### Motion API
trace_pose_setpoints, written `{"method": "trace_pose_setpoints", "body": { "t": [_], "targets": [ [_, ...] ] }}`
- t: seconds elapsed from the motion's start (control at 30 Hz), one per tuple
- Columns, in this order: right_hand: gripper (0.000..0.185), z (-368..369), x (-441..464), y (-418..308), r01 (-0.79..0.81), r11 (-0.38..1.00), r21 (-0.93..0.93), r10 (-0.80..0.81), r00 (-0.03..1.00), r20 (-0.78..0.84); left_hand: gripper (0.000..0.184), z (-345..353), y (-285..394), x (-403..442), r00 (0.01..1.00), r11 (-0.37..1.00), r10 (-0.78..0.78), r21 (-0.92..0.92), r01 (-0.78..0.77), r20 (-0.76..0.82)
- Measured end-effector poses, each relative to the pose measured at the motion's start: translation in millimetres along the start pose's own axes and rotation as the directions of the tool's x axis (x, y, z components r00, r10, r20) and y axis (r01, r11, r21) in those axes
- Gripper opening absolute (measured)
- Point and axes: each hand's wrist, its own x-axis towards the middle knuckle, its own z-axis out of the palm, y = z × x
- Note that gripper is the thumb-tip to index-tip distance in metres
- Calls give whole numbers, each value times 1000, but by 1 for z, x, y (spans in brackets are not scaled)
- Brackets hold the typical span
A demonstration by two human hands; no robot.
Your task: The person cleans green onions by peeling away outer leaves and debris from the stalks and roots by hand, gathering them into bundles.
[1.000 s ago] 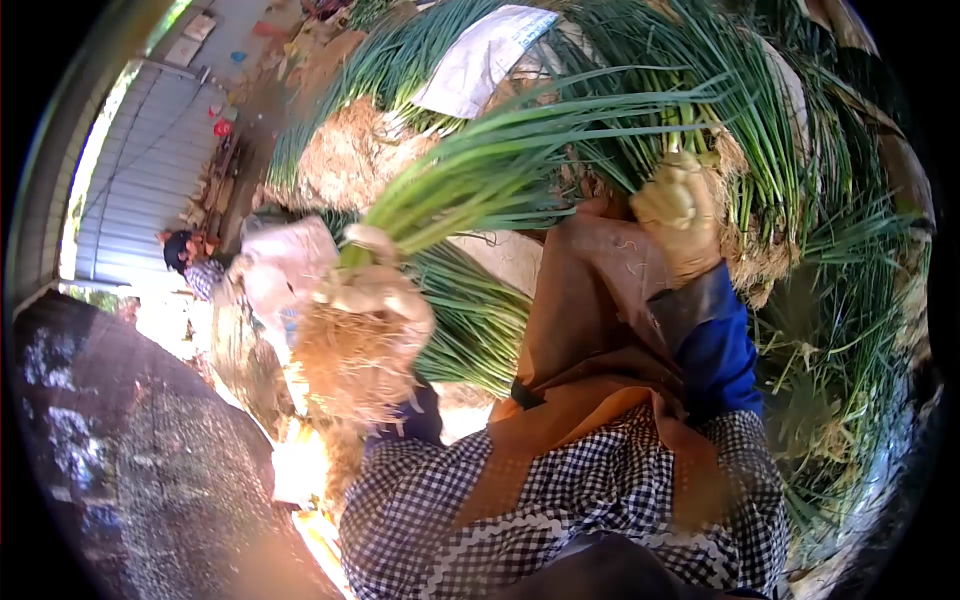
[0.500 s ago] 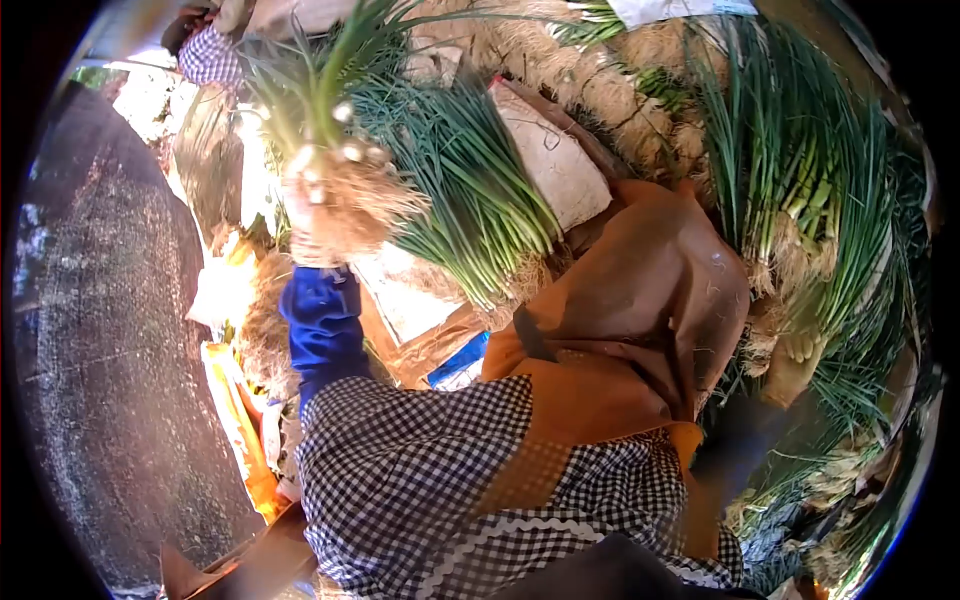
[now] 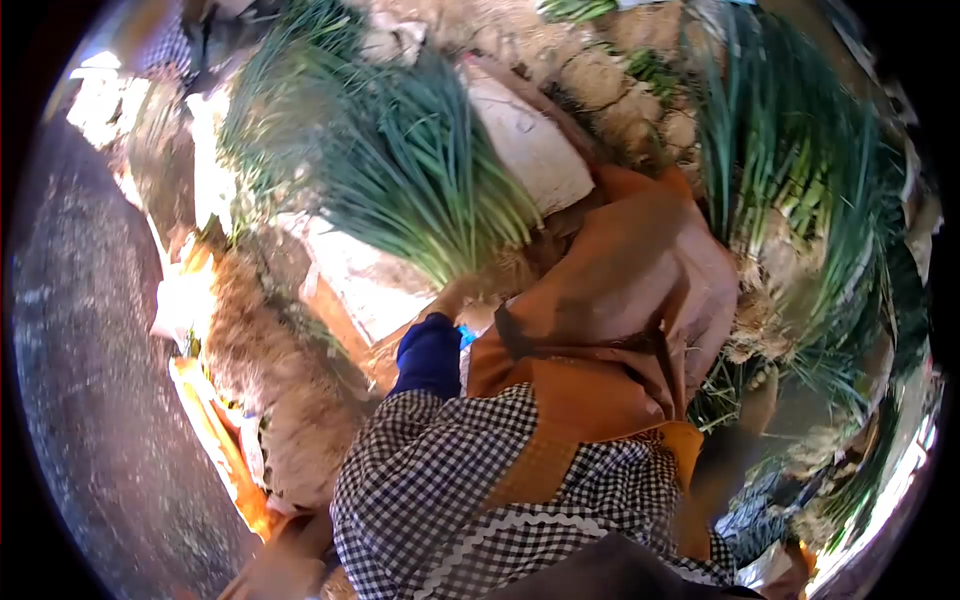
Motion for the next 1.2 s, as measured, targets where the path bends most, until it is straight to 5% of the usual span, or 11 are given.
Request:
{"method": "trace_pose_setpoints", "body": {
  "t": [0.03, 0.07, 0.17, 0.27, 0.3, 0.5, 0.7, 0.8, 0.9, 0.97, 1.2],
  "targets": [
    [21, -5, 3, 3, 19, 998, -56, -20, 1000, -14, 19, -49, -67, 40, 975, 978, 165, 102, -181, 147],
    [23, -28, 10, 8, 39, 890, -454, -23, 999, 40, 24, -1, -13, 4, 951, 970, -225, -136, 199, -213],
    [25, -10, 9, -2, 252, 72, -965, -450, 872, 194, 27, 29, 0, -30, 945, 988, 139, 111, -110, -297],
    [26, 94, -11, -55, 307, 397, -865, -491, 867, 82, 46, 21, 4, -30, 773, 999, 35, 41, -11, -634],
    [24, 121, -10, -69, 369, 418, -830, -528, 842, 108, 66, -9, -20, -6, 728, 938, 323, 104, -329, -604],
    [38, 212, 64, -67, 206, -250, -946, -271, 923, 272, 38, 92, 142, -63, 630, 776, 630, 398, -489, -455],
    [22, 183, 25, -113, 472, 381, -795, -485, 834, 263, 22, 269, 248, -99, 632, 610, 769, 186, -771, 95],
    [23, 150, -32, -143, 446, 878, -174, -397, 881, 256, 32, 365, 246, -120, 637, 777, 499, 22, -629, 588],
    [33, 125, -59, -91, 317, 875, 365, -418, 876, 242, 43, 444, 186, -119, 511, 973, 152, -37, -228, 846],
    [37, 106, -68, -54, 268, 933, 240, -336, 889, 312, 46, 474, 143, -112, 432, 974, -168, 80, 213, 886],
    [47, 107, -42, -76, 226, 845, -484, -45, 933, 357, 25, 468, 70, -82, 605, 990, -90, 138, -33, 791]
  ]
}}
